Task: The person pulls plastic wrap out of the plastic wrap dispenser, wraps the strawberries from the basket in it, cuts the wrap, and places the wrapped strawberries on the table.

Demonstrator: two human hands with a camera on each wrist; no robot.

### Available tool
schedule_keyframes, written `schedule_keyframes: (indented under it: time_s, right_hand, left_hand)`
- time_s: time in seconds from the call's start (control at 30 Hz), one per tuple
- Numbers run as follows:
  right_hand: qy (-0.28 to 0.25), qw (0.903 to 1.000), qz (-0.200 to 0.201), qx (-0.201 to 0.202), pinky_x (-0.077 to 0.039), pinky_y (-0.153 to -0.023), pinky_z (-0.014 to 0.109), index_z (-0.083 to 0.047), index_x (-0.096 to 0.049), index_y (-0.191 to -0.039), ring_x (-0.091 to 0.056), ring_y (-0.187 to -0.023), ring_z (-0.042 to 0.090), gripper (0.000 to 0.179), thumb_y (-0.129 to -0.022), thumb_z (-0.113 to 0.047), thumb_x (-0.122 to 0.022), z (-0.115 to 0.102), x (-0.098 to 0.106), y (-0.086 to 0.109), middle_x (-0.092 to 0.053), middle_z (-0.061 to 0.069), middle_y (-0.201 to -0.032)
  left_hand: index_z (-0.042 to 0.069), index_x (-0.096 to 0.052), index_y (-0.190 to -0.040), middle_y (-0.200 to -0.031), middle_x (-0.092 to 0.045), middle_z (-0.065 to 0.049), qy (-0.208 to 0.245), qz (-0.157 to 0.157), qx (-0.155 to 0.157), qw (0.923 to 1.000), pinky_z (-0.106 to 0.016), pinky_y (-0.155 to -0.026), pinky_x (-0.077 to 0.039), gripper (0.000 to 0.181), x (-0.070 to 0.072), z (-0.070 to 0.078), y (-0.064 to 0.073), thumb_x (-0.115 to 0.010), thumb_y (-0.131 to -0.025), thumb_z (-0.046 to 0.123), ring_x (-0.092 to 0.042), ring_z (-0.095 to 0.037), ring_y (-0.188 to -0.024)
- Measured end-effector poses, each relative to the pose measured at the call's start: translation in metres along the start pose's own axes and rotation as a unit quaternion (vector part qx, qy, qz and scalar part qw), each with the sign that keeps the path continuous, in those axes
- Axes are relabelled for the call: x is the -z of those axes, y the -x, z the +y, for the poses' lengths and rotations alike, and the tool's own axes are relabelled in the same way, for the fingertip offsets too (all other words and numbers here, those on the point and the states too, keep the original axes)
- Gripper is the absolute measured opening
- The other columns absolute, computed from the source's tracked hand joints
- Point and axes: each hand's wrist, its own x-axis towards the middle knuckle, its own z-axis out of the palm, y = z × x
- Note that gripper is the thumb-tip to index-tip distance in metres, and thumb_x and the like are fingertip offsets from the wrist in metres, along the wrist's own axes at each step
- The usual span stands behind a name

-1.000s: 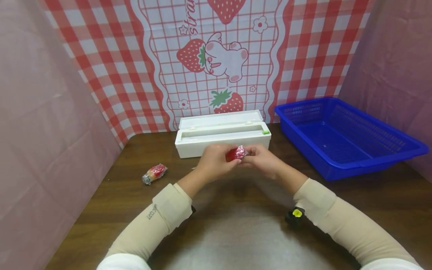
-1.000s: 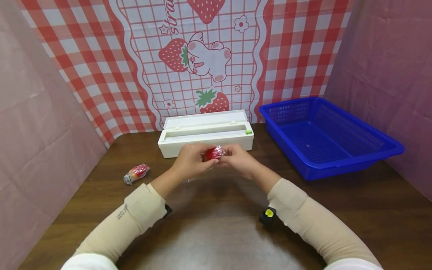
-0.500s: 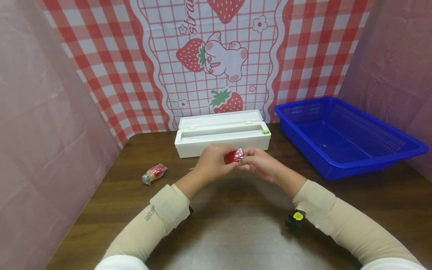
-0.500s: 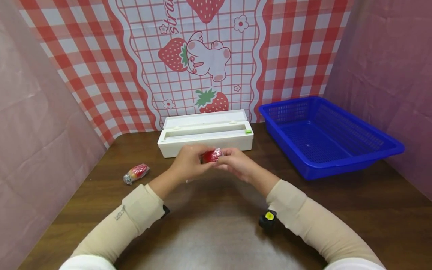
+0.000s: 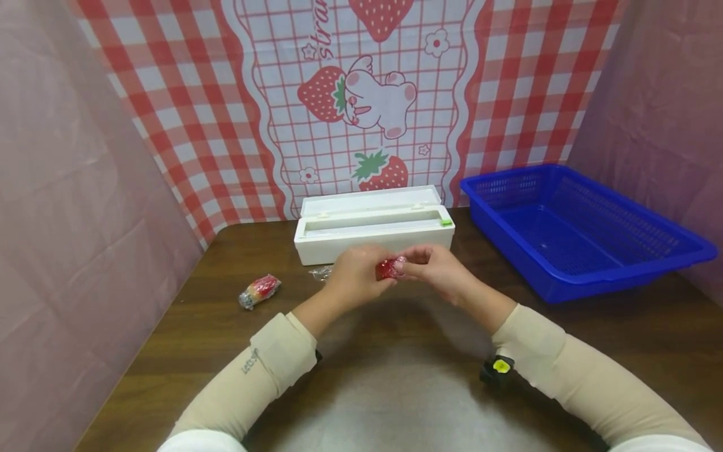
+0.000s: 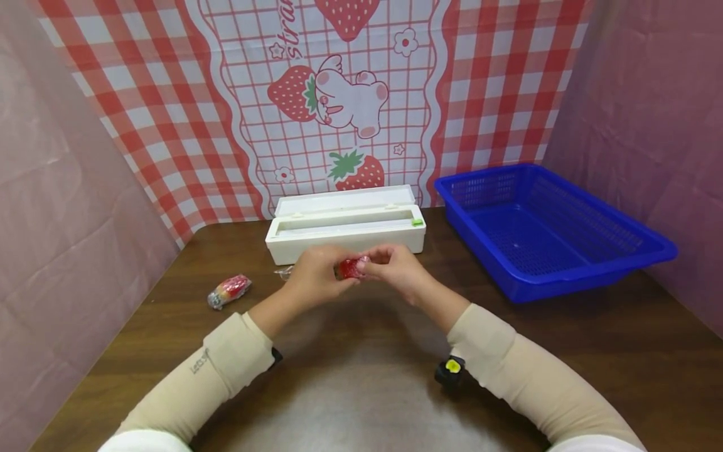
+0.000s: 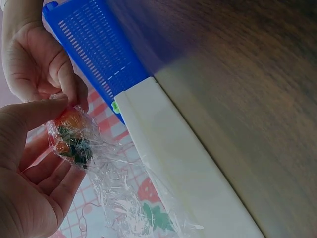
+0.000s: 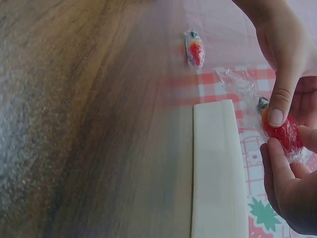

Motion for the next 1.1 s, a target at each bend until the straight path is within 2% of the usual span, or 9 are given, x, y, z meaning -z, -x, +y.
schedule_keyframes:
  time_s: [0.3, 0.47, 0.57, 0.7, 0.8, 0.9, 1.0, 1.03, 1.1]
  right_hand:
    - [-0.004, 0.9986, 0.050, -0.015, -0.057, -0.079, 0.032, 0.020, -0.056, -0.115, -0.067, -0.081, 0.012, 0.030, -0.092, 0.001, -0.063, 0.001, -0.004, 0.000, -0.069, 0.012, -0.095]
    - [-0.002, 0.9949, 0.100, 0.012, -0.057, -0.080, 0.038, 0.021, -0.057, -0.110, -0.066, -0.075, 0.010, 0.032, -0.090, -0.002, -0.066, 0.000, 0.004, -0.002, -0.067, 0.006, -0.087]
    - [0.005, 0.9909, 0.130, 0.033, -0.058, -0.078, 0.039, 0.020, -0.058, -0.106, -0.066, -0.072, 0.009, 0.030, -0.088, -0.002, -0.067, -0.001, 0.009, -0.002, -0.066, 0.003, -0.082]
    - [0.027, 0.9865, 0.152, 0.053, -0.057, -0.071, 0.027, 0.017, -0.060, -0.101, -0.061, -0.071, 0.008, 0.027, -0.086, -0.004, -0.069, -0.003, 0.012, 0.000, -0.063, 0.000, -0.079]
    - [0.043, 0.9833, 0.161, 0.073, -0.054, -0.065, 0.022, 0.014, -0.061, -0.097, -0.057, -0.070, 0.008, 0.024, -0.084, -0.004, -0.070, -0.005, 0.012, 0.000, -0.063, -0.002, -0.077]
    - [0.037, 0.9819, 0.163, 0.089, -0.053, -0.064, 0.022, 0.012, -0.061, -0.094, -0.056, -0.070, 0.008, 0.021, -0.083, -0.002, -0.071, -0.006, 0.011, 0.000, -0.063, -0.003, -0.076]
    - [0.028, 0.9819, 0.159, 0.098, -0.053, -0.064, 0.021, 0.010, -0.061, -0.093, -0.057, -0.071, 0.008, 0.018, -0.084, -0.002, -0.071, -0.008, 0.009, 0.001, -0.064, -0.003, -0.077]
    - [0.028, 0.9819, 0.158, 0.100, -0.053, -0.064, 0.021, 0.010, -0.061, -0.093, -0.057, -0.071, 0.008, 0.018, -0.084, -0.002, -0.071, -0.009, 0.008, 0.001, -0.064, -0.003, -0.077]
    - [0.031, 0.9818, 0.155, 0.105, -0.053, -0.064, 0.021, 0.011, -0.061, -0.094, -0.057, -0.072, 0.009, 0.020, -0.084, -0.002, -0.071, -0.011, 0.008, 0.002, -0.064, -0.002, -0.078]
  left_hand:
    - [0.009, -0.071, -0.113, -0.105, -0.071, -0.005, 0.016, -0.011, 0.011, 0.9997, -0.028, -0.082, -0.054, 0.046, -0.002, -0.001, 0.000, -0.086, -0.074, 0.028, -0.066, -0.017, -0.092]
    - [0.008, -0.068, -0.119, -0.125, -0.064, -0.011, 0.084, -0.011, 0.084, 0.9928, -0.037, -0.097, -0.048, 0.052, 0.007, -0.004, -0.001, -0.086, -0.074, 0.026, -0.060, -0.025, -0.114]
    - [0.005, -0.069, -0.116, -0.118, -0.066, -0.013, 0.170, 0.007, 0.165, 0.9715, -0.038, -0.094, -0.050, 0.038, 0.017, -0.008, -0.001, -0.077, -0.080, 0.015, -0.062, -0.027, -0.108]
    - [0.004, -0.069, -0.114, -0.111, -0.068, -0.011, 0.269, -0.002, 0.253, 0.9291, -0.035, -0.081, -0.056, 0.032, 0.023, -0.014, -0.001, -0.066, -0.083, 0.003, -0.065, -0.026, -0.101]
    - [0.002, -0.067, -0.118, -0.114, -0.067, -0.012, 0.313, -0.031, 0.281, 0.9067, -0.035, -0.078, -0.056, 0.034, 0.023, -0.016, -0.002, -0.063, -0.084, 0.000, -0.063, -0.027, -0.104]
    - [-0.002, -0.065, -0.119, -0.116, -0.065, -0.014, 0.376, -0.046, 0.307, 0.8729, -0.036, -0.083, -0.055, 0.031, 0.020, -0.015, -0.002, -0.059, -0.089, -0.001, -0.063, -0.029, -0.106]
    - [-0.005, -0.064, -0.117, -0.111, -0.065, -0.016, 0.429, -0.021, 0.332, 0.8396, -0.037, -0.086, -0.055, 0.028, 0.017, -0.014, -0.002, -0.056, -0.090, -0.001, -0.064, -0.029, -0.099]
    - [-0.005, -0.063, -0.116, -0.109, -0.064, -0.016, 0.439, -0.003, 0.339, 0.8318, -0.038, -0.085, -0.055, 0.028, 0.016, -0.013, -0.003, -0.055, -0.090, -0.002, -0.064, -0.027, -0.095]
    - [-0.005, -0.063, -0.116, -0.107, -0.063, -0.018, 0.437, 0.032, 0.341, 0.8316, -0.038, -0.080, -0.057, 0.030, 0.016, -0.013, -0.003, -0.054, -0.088, -0.004, -0.064, -0.024, -0.087]
